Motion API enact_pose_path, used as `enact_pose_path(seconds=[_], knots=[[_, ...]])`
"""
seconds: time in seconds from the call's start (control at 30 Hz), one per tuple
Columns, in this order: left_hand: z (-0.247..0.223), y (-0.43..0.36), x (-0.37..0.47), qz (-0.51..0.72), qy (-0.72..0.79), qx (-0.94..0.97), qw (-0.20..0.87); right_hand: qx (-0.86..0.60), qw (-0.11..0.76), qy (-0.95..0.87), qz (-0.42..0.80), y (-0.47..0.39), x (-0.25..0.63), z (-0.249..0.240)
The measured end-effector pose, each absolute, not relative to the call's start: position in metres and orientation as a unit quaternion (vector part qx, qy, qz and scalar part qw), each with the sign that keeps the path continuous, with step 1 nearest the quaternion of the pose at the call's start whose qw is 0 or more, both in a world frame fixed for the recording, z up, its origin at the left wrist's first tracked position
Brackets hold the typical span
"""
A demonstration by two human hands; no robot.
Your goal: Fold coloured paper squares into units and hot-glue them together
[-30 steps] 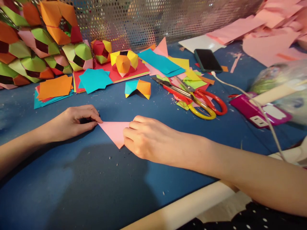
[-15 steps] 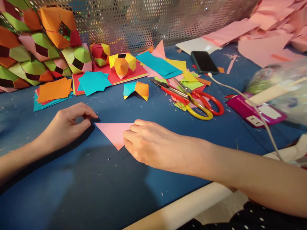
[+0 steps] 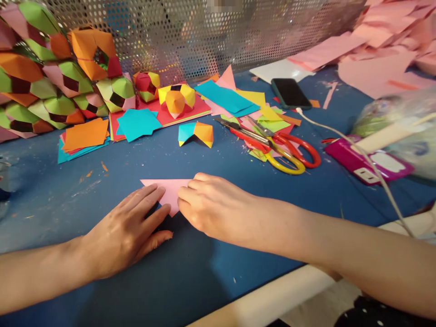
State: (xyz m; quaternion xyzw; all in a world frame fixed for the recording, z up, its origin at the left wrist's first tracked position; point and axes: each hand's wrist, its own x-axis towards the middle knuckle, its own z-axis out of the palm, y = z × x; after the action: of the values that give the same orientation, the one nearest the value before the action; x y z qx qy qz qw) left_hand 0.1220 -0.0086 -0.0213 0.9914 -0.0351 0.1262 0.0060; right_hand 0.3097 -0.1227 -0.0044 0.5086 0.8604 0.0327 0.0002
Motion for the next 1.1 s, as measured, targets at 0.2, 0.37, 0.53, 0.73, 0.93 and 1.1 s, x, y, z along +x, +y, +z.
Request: enact_pose_path(seconds=[0.2,0.37,0.53,0.73,0.93,1.1], knots=[[-0.021,-0.005,0.125,0.097,-0.014,0.995,-0.022,0.533,-0.024,0.845,0.05,-0.119,0.312,-0.011],[-0.021,-0.001,0.128,0.08,-0.018,0.996,-0.042,0.511,-0.037,0.847,0.142,-0.114,0.312,-0.023],[-0.02,0.0,0.128,0.069,-0.018,0.995,-0.067,0.507,-0.026,0.846,0.163,-0.11,0.31,-0.028],[-0.016,0.004,0.128,0.048,-0.018,0.994,-0.097,0.519,-0.02,0.843,0.141,-0.108,0.308,-0.023],[-0.011,0.011,0.134,0.037,-0.008,0.996,-0.084,0.568,0.037,0.82,0.055,-0.12,0.32,0.002],[-0.006,0.016,0.133,0.041,0.005,0.993,-0.113,0.594,0.094,0.799,0.016,-0.126,0.327,0.015]])
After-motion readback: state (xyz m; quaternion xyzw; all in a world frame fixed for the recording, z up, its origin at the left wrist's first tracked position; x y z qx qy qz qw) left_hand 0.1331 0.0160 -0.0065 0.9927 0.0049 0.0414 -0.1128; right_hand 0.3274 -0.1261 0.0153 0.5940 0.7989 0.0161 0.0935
